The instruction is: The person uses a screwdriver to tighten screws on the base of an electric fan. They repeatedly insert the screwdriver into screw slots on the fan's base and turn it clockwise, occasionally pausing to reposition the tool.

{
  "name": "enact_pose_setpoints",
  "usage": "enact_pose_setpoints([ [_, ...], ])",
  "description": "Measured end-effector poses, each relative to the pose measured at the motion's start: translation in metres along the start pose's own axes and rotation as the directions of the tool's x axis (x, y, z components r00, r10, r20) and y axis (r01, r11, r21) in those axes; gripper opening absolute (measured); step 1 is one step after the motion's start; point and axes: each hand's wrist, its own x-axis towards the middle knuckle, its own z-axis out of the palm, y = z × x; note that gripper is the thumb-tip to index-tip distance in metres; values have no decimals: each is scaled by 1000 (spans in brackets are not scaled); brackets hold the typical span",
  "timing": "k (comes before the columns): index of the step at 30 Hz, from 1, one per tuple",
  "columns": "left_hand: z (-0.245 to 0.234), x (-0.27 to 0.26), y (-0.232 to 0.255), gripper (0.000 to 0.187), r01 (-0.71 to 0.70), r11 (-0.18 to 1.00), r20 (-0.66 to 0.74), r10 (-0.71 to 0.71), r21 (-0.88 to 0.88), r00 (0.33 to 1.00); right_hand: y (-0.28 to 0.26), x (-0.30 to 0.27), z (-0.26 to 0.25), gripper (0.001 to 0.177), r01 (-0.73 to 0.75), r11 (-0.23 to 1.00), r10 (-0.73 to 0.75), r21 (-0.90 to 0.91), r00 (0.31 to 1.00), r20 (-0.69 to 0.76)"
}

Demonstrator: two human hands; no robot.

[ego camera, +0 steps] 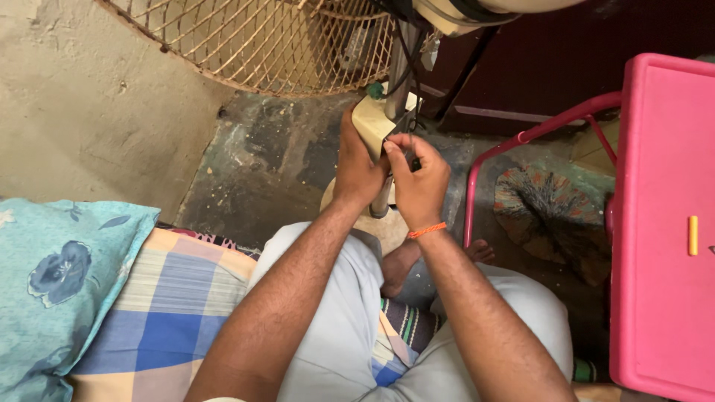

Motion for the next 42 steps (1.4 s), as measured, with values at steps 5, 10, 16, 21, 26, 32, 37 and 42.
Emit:
enact_pose_setpoints([
  [5, 2, -1, -1, 90, -18, 1000, -28, 18, 4, 999, -3, -2, 4, 14, 70, 993, -77, -95, 995, -64],
  [10, 0, 0, 4, 90, -33, 999, -50, 32, -8, 998, -4, -1, 4, 14, 182, 970, -196, -159, 977, -80],
  [16, 0, 0, 9, 80, -51, 997, -66, 47, -58, 997, -4, 2, 1, 14, 190, 969, -194, -158, 981, -13],
  [21, 0, 1, 10, 83, -70, 997, -75, 67, -32, 995, 2, 4, 3, 13, 202, 977, -200, -68, 979, 33],
  [26, 0, 1, 10, 81, -56, 998, -67, 53, -39, 996, 7, 5, 7, 12, 77, 997, -77, 31, 997, 15],
  [32, 1, 1, 10, 84, -51, 998, -68, 49, -35, 996, 2, 1, 7, 9, 69, 997, -68, 36, 997, -23],
  [37, 1, -1, 7, 83, -54, 998, -74, 51, -36, 996, -5, -3, 8, 11, 103, 994, -105, -37, 993, -52],
  [42, 0, -1, 9, 79, -47, 997, -68, 43, -60, 997, -3, -1, 7, 13, 159, 985, -162, -69, 986, -46],
])
